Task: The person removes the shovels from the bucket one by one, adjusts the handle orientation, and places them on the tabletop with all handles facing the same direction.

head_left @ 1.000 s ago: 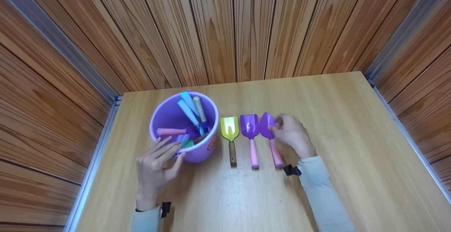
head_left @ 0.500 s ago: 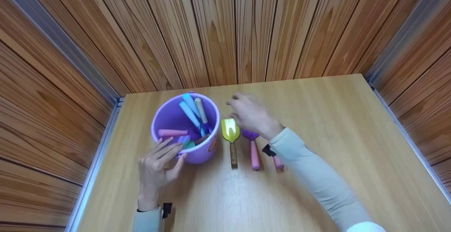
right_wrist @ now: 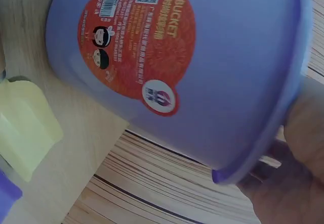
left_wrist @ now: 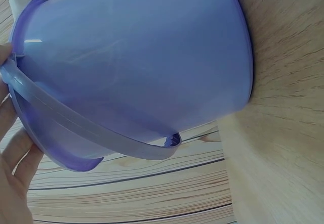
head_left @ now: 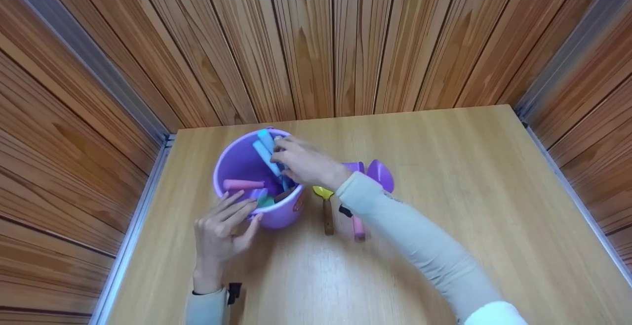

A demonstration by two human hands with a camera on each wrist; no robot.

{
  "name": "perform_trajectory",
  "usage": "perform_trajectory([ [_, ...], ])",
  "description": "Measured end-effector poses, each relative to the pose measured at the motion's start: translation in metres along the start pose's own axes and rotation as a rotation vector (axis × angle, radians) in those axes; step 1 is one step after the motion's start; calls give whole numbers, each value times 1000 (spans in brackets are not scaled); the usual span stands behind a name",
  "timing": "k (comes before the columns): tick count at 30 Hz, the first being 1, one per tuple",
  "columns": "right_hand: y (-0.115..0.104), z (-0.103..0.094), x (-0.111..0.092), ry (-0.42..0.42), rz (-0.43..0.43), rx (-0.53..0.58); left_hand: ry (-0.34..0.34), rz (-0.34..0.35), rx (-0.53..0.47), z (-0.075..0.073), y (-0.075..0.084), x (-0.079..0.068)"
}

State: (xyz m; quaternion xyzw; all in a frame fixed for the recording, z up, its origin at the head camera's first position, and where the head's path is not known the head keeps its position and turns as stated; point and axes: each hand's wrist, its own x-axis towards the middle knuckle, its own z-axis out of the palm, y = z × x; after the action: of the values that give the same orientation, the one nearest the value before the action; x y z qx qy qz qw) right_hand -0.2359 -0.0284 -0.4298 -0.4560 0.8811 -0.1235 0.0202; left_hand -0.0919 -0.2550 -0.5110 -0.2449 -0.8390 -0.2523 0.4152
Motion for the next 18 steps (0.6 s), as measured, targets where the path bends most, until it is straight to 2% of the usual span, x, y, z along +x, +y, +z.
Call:
perform_trajectory([
  [6, -11, 1, 15, -7, -115, -351, -5, 10, -3, 0, 0, 4],
  [10, -21, 6, 24, -51, -121, -539, -8, 11, 14, -1, -1, 4],
  [13, -29, 11, 32, -141, -93, -641, -8, 9, 38, -3, 0, 3],
  [18, -37, 16, 43, -333, -13, -733, -1, 4, 48, 0, 3, 1],
])
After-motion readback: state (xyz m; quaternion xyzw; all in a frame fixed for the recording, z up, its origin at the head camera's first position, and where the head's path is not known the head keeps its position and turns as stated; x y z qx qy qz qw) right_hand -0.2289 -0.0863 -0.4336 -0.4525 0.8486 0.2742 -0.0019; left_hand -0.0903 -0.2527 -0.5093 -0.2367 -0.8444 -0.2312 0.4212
